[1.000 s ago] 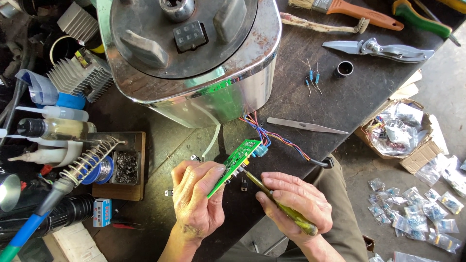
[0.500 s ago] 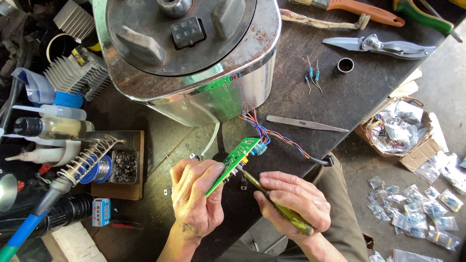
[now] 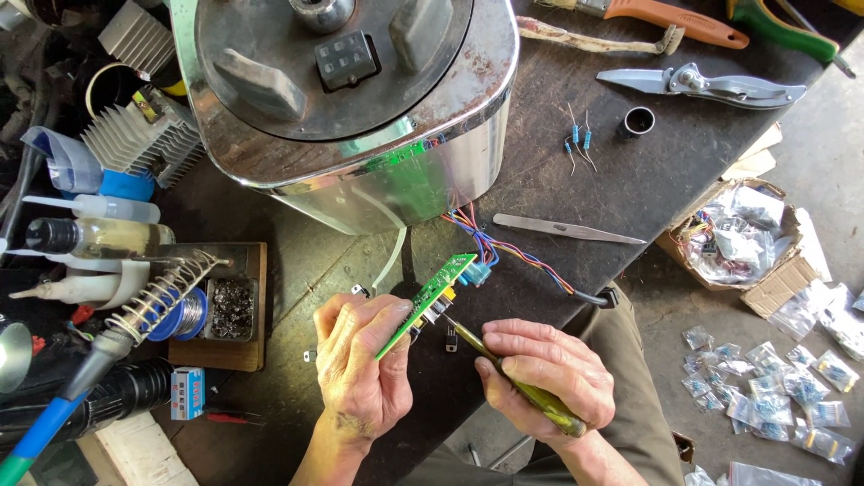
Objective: The person holds a small circuit board and uses a soldering iron to work on its components. They then use tweezers to place a small electronic component onto the board and continue soldering.
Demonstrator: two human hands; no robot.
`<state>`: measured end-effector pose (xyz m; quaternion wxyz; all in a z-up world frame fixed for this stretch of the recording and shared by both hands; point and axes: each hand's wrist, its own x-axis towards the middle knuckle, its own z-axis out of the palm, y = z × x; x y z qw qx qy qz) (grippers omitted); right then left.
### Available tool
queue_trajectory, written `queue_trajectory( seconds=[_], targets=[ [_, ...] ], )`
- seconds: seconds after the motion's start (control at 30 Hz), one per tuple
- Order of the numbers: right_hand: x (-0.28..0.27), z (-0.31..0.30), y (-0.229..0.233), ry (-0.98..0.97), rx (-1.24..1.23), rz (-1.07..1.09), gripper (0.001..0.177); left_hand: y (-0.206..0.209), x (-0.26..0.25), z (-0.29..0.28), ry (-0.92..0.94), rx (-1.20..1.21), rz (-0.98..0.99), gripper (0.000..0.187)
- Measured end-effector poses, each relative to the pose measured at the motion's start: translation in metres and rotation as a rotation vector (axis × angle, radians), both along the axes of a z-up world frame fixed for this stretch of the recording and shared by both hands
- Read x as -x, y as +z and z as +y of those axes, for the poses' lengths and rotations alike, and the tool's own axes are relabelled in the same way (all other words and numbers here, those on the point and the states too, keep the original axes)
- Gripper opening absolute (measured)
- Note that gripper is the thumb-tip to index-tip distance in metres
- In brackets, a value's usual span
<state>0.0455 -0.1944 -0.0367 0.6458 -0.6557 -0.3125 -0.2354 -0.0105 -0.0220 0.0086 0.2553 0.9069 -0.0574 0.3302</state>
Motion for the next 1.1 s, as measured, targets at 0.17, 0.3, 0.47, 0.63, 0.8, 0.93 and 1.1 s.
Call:
queue_trajectory(
  seconds=[0.17,0.3,0.47,0.63,0.8,0.93,1.1],
  targets=[
    [-0.0011,0.0012,0.0017,0.005,-0.003,-0.022,0.024,0.0001,0.0002,0.0,0.006,0.026,0.005,0.02],
    [-0.0012,0.0001,0.0014,-0.011,-0.008,-0.009,0.024,0.0013,0.0004,-0.0002,0.01,0.038,0.014,0.021],
    [0.0012,-0.0028,-0.0007,0.005,-0.028,0.037,0.023,-0.0014,0.0018,0.001,0.014,0.048,0.023,0.019],
    [-0.0011,-0.0021,0.0014,0.002,-0.026,0.016,0.022,-0.0034,0.0031,0.0016,0.027,0.049,0.04,0.022],
    [-0.0021,-0.0023,0.0013,-0.001,-0.026,0.003,0.02,-0.0004,0.0014,0.0003,0.029,0.059,0.042,0.022],
    [-0.003,-0.0021,0.0048,0.0,0.001,-0.002,0.021,-0.0002,0.0016,0.0005,0.029,0.058,0.046,0.021],
    [-0.0022,-0.003,0.0032,0.003,0.007,-0.013,0.021,-0.0008,0.0016,0.0,0.028,0.045,0.04,0.02]
  ],
)
